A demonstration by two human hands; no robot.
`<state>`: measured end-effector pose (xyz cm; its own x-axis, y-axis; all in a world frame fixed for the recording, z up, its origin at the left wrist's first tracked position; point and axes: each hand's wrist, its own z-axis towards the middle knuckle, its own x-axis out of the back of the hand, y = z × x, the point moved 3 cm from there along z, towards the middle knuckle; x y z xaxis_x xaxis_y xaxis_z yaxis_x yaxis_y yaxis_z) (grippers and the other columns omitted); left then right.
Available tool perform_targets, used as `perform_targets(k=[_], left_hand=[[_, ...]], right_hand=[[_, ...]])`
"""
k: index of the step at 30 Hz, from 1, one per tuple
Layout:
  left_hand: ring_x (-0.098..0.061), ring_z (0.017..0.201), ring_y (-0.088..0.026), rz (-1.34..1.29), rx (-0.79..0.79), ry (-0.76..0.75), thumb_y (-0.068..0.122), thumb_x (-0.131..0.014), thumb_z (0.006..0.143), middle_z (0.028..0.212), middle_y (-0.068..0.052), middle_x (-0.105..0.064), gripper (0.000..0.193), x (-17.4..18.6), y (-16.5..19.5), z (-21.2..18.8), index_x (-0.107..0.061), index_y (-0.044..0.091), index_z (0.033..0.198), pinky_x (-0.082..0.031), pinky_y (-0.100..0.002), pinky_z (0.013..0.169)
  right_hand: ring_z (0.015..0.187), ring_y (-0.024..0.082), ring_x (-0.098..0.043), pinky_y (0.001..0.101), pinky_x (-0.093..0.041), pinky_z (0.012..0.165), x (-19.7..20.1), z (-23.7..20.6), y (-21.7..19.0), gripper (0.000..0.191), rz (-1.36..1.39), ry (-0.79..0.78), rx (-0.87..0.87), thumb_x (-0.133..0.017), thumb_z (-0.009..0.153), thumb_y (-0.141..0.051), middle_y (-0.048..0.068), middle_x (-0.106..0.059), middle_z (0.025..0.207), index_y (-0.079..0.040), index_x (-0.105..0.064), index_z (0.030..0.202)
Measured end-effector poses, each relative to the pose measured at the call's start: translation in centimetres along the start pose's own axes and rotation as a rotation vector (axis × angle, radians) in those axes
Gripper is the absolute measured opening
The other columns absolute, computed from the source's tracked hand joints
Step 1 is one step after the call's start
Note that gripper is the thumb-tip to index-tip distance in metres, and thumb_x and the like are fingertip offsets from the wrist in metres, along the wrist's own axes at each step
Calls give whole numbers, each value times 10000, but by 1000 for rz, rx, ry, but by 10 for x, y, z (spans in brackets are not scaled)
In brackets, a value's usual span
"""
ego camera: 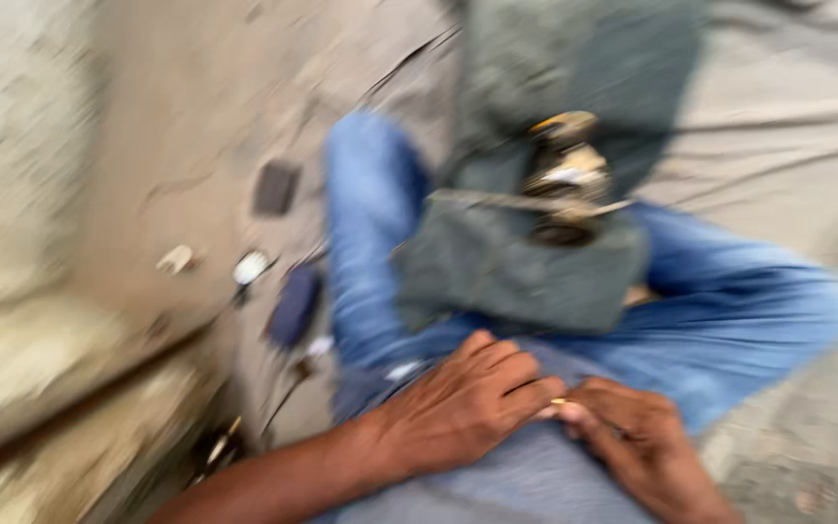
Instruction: The person sits on the floor and uses a hammer and punch to shape a small brass object resting on a cloth pad. They repeatedly position the punch on the object and strike it with the hammer, occasionally rotating the object to work on different areas.
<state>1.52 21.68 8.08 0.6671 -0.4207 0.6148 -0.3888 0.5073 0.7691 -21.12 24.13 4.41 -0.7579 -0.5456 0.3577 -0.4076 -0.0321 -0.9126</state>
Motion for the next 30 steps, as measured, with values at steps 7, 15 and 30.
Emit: perform_targets(k=[7,15,30], left_hand=[[-613,1043,-233,201,32,153,139,-614,1065,1090,-67,-624,275,-18,-28,-98,-652,-5,1297,-473,-393,895],[-613,961,-385,489,944,525,30,-660,850,982,-168,-656,199,2,-206,-277,-680,30,1048,-442,-527,874],[-607,1066,-418,381,1237,439,491,-655,960,1119,-257,-661,633,-40,-265,-307,-653,-74,1245,-456,-542,931]], right_hand=[[741,135,-643,275,-520,671,-33,16,24,143,-355,49,-137,-685,904,-48,90,-716,842,-13,-752,1026],[662,117,-621,238,-527,584,-50,28,-10,149,-235,12,-205,-695,932,-74,17,-681,790,-54,-792,1043],[677,93,-653,222,-534,613,-67,43,-3,155,-184,10,-260,-659,962,-128,35,-716,851,-30,-769,1012]])
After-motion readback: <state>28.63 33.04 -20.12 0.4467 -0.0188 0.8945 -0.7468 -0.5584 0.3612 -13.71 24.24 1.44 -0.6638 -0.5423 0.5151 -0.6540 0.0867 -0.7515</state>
